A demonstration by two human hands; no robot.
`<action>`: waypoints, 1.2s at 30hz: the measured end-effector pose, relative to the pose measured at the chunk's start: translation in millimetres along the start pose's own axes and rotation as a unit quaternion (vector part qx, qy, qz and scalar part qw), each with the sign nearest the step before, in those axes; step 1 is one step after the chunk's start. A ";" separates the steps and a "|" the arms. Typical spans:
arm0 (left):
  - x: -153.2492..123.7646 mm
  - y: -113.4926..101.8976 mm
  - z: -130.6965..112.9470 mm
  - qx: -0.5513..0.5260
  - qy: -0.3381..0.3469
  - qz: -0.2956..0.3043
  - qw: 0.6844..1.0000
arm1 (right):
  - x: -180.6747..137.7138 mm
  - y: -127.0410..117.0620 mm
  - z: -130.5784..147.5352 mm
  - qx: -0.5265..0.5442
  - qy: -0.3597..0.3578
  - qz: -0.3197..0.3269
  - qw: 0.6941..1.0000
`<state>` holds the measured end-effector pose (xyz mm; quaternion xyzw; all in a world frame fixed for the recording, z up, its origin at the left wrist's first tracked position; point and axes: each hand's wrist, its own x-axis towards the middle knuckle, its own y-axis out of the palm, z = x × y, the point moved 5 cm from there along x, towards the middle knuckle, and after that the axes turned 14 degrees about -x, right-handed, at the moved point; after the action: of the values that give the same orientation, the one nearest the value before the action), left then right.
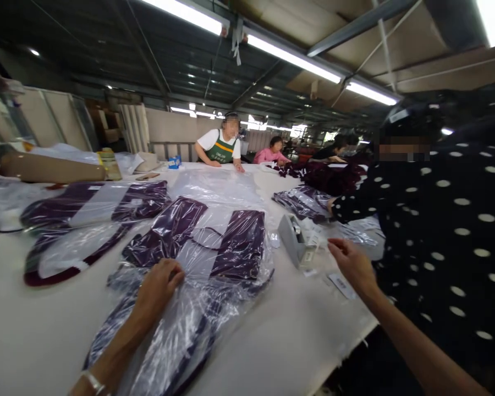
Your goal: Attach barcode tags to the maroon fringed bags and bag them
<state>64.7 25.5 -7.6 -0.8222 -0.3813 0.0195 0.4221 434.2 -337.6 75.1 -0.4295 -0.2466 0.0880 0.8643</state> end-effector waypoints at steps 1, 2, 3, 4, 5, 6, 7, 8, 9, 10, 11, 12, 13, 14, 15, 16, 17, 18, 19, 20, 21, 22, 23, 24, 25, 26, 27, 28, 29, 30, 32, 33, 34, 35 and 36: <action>0.1 -0.2 0.2 -0.005 0.001 -0.001 1.000 | 14.4 1.6 -10.6 0.016 0.040 0.038 0.998; -0.1 -0.2 -0.4 -0.005 -0.002 0.001 1.000 | 26.1 7.7 -17.2 0.037 0.068 0.085 0.993; -0.7 0.0 -1.4 0.001 -0.007 0.003 1.000 | 35.0 17.2 -20.2 0.061 0.087 0.133 0.985; -1.6 0.0 -2.6 0.012 -0.014 0.003 1.000 | 41.3 28.4 -20.6 0.083 0.099 0.173 0.976; -2.6 -0.4 -4.2 0.027 -0.020 -0.002 0.999 | 45.7 39.8 -19.1 0.099 0.106 0.201 0.969; -3.7 -1.2 -6.2 0.046 -0.021 -0.012 0.999 | 48.9 50.6 -16.8 0.112 0.111 0.216 0.964; -4.7 -2.2 -8.4 0.065 -0.018 -0.026 0.997 | 50.9 60.8 -14.3 0.124 0.117 0.228 0.959; -5.5 -3.1 -10.7 0.083 -0.009 -0.039 0.996 | 52.3 69.3 -12.0 0.135 0.124 0.232 0.955; -6.0 -3.7 -12.7 0.099 0.003 -0.048 0.994 | 53.4 75.6 -10.0 0.144 0.131 0.229 0.954; -6.1 -3.9 -14.1 0.109 0.016 -0.053 0.992 | 54.1 79.5 -8.5 0.152 0.137 0.219 0.954; -5.9 -4.0 -14.5 0.114 0.026 -0.054 0.992 | 54.5 81.1 -7.4 0.159 0.142 0.204 0.955; -5.3 -4.1 -13.7 0.113 0.029 -0.053 0.992 | 54.1 80.4 -6.5 0.167 0.146 0.186 0.957; -4.4 -4.4 -11.8 0.108 0.026 -0.052 0.992 | 52.8 77.9 -5.9 0.176 0.146 0.168 0.959; -3.4 -4.7 -9.3 0.101 0.019 -0.050 0.994 | 50.4 73.9 -5.5 0.185 0.145 0.150 0.960; -2.3 -5.0 -6.3 0.091 0.008 -0.047 0.995 | 46.8 69.0 -5.4 0.193 0.143 0.134 0.962; -1.2 -5.0 -3.3 0.080 -0.004 -0.044 0.996 | 42.0 64.0 -5.8 0.200 0.140 0.120 0.962; -0.3 -4.9 -0.5 0.069 -0.015 -0.039 0.997 | 36.1 59.6 -6.7 0.206 0.138 0.112 0.962; 0.6 -4.8 1.7 0.059 -0.025 -0.035 0.997 | 29.2 56.8 -8.2 0.212 0.139 0.109 0.961; 1.3 -4.7 3.3 0.049 -0.033 -0.032 0.998 | 21.6 55.9 -10.5 0.216 0.144 0.112 0.959; 1.9 -4.8 4.3 0.038 -0.039 -0.031 0.998 | 13.4 57.1 -13.7 0.219 0.153 0.121 0.956; 2.3 -5.0 4.8 0.028 -0.045 -0.031 0.998 | 5.0 59.9 -17.7 0.221 0.165 0.134 0.952; 2.5 -5.3 4.7 0.018 -0.050 -0.031 0.998 | -3.5 63.4 -22.7 0.221 0.181 0.147 0.947; 2.6 -5.8 4.1 0.009 -0.054 -0.032 0.998 | -11.6 66.8 -28.4 0.218 0.197 0.159 0.943; 2.3 -6.5 3.0 0.000 -0.057 -0.034 0.998 | -19.2 69.2 -34.3 0.212 0.210 0.170 0.939; 1.7 -7.4 1.5 -0.008 -0.060 -0.037 0.997 | -26.2 70.3 -39.8 0.206 0.220 0.180 0.936; 0.8 -8.5 -0.3 -0.015 -0.063 -0.039 0.997 | -32.3 69.8 -44.4 0.198 0.227 0.189 0.935; -0.2 -9.5 -2.4 -0.023 -0.066 -0.042 0.997 | -37.5 68.3 -46.9 0.191 0.230 0.199 0.933; -1.3 -10.6 -4.4 -0.031 -0.068 -0.046 0.996 | -41.8 66.7 -45.7 0.186 0.224 0.213 0.933; -2.3 -11.3 -6.2 -0.038 -0.070 -0.049 0.996 | -45.3 65.7 -39.2 0.185 0.206 0.232 0.932; -3.0 -11.7 -7.6 -0.045 -0.072 -0.052 0.995 | -48.7 66.2 -25.8 0.185 0.169 0.264 0.931; -4.1 -11.5 -8.6 -0.042 -0.077 -0.056 0.995 | -59.2 71.4 23.7 0.193 0.044 0.351 0.915; -4.6 -11.2 -8.4 -0.037 -0.079 -0.060 0.994 | -68.1 75.7 57.7 0.194 -0.028 0.403 0.894; -5.1 -10.8 -8.0 -0.032 -0.080 -0.063 0.994 | -78.9 80.4 95.7 0.197 -0.099 0.451 0.865; -5.8 -10.4 -7.6 -0.029 -0.080 -0.066 0.994 | -92.3 87.0 135.4 0.190 -0.165 0.509 0.823; -6.5 -10.0 -7.3 -0.026 -0.079 -0.069 0.994 | -104.7 94.8 174.0 0.169 -0.222 0.551 0.786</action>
<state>56.6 19.9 2.3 -0.8004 -0.4702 0.0455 0.3691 262.3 -195.7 52.6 -0.3084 -0.1345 0.6826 0.6487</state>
